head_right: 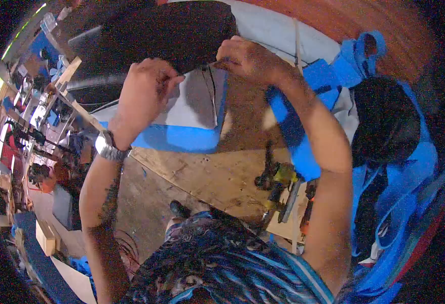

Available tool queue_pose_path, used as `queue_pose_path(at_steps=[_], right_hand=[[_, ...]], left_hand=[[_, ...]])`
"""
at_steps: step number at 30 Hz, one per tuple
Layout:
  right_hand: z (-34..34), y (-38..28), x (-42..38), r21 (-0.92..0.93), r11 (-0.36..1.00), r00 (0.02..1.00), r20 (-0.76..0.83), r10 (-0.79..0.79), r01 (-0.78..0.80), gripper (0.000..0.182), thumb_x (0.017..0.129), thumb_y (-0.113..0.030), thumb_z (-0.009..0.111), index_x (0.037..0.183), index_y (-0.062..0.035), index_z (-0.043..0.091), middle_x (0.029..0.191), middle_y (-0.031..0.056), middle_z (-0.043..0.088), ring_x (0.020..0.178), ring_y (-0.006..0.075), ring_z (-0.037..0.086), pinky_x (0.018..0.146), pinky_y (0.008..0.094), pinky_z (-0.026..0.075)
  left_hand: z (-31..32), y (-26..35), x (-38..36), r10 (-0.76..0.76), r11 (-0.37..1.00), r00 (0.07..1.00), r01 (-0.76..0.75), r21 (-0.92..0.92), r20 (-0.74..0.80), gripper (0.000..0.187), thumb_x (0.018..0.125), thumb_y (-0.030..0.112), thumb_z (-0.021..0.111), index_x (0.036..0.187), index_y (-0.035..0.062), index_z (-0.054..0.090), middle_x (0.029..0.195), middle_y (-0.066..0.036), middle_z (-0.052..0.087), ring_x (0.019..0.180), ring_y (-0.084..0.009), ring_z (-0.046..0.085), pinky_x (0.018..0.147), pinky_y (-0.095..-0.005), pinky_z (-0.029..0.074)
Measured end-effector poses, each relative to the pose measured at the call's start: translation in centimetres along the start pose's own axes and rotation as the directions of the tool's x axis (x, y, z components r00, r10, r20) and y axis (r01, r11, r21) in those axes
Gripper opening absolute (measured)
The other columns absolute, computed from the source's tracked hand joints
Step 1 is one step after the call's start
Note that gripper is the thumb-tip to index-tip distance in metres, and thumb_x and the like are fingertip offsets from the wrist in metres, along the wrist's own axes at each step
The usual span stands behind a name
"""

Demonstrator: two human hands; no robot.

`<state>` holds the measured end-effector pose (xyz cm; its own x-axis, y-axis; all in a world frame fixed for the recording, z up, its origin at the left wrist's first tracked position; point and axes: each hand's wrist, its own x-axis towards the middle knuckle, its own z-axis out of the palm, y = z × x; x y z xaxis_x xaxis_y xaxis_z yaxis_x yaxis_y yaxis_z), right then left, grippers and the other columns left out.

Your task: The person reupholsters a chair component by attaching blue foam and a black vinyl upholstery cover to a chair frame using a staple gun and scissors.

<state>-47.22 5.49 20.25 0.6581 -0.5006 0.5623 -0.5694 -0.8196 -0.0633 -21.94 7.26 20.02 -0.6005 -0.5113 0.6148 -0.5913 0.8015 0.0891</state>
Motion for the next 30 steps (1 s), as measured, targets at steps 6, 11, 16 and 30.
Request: queue_pose_path(at_steps=[6, 11, 16, 30], right_hand=[[1.9, 0.3, -3.5, -0.405, 0.883, 0.967, 0.017, -0.254, 0.239, 0.027, 0.06, -0.003, 0.063, 0.086, -0.0045, 0.057, 0.089, 0.0102, 0.056, 0.089, 0.0277, 0.055, 0.075, 0.0366, 0.049], [5.9, 1.3, -8.0, -0.314, 0.924, 0.973, 0.136, -0.184, 0.218, 0.03, 0.063, -0.006, 0.06, 0.094, -0.0067, 0.061, 0.098, 0.0123, 0.057, 0.097, 0.0289, 0.053, 0.078, 0.039, 0.048], [15.9, 3.2, -14.2, -0.149, 0.989, 0.991, 0.133, 0.024, -0.004, 0.023, 0.078, -0.02, 0.052, 0.098, -0.0098, 0.059, 0.097, 0.0082, 0.056, 0.095, 0.0272, 0.052, 0.083, 0.0389, 0.043], [15.9, 11.9, -5.5, 0.782, 0.39, 0.619, -0.007, 0.785, -0.486, 0.051, 0.088, -0.03, 0.046, 0.13, -0.0018, 0.034, 0.124, 0.0089, 0.047, 0.11, 0.022, 0.047, 0.091, 0.032, 0.039]], left_hand=[[2.0, 1.7, -2.5, 0.225, 0.968, 0.972, -0.214, 0.131, -0.073, 0.005, 0.065, 0.01, 0.054, 0.069, 0.0085, 0.057, 0.065, -0.002, 0.045, 0.069, -0.0186, 0.046, 0.062, -0.0314, 0.035], [5.3, 1.9, -4.8, 0.345, 0.92, 0.933, -0.358, 0.161, 0.099, 0.01, 0.061, 0.015, 0.056, 0.068, 0.0081, 0.058, 0.066, 0.0, 0.046, 0.071, -0.0163, 0.046, 0.061, -0.0285, 0.035], [10.8, 4.3, -11.4, 0.321, 0.941, 0.917, -0.338, 0.03, 0.238, 0.015, 0.06, 0.016, 0.057, 0.073, 0.0102, 0.06, 0.069, -0.002, 0.052, 0.077, -0.0171, 0.051, 0.069, -0.0321, 0.039], [11.5, -7.9, -14.5, -0.922, -0.233, 0.299, 0.074, -0.97, 0.244, 0.031, 0.088, 0.039, 0.049, 0.081, 0.0091, 0.054, 0.07, 0.001, 0.053, 0.067, -0.0105, 0.051, 0.062, -0.0247, 0.041]])
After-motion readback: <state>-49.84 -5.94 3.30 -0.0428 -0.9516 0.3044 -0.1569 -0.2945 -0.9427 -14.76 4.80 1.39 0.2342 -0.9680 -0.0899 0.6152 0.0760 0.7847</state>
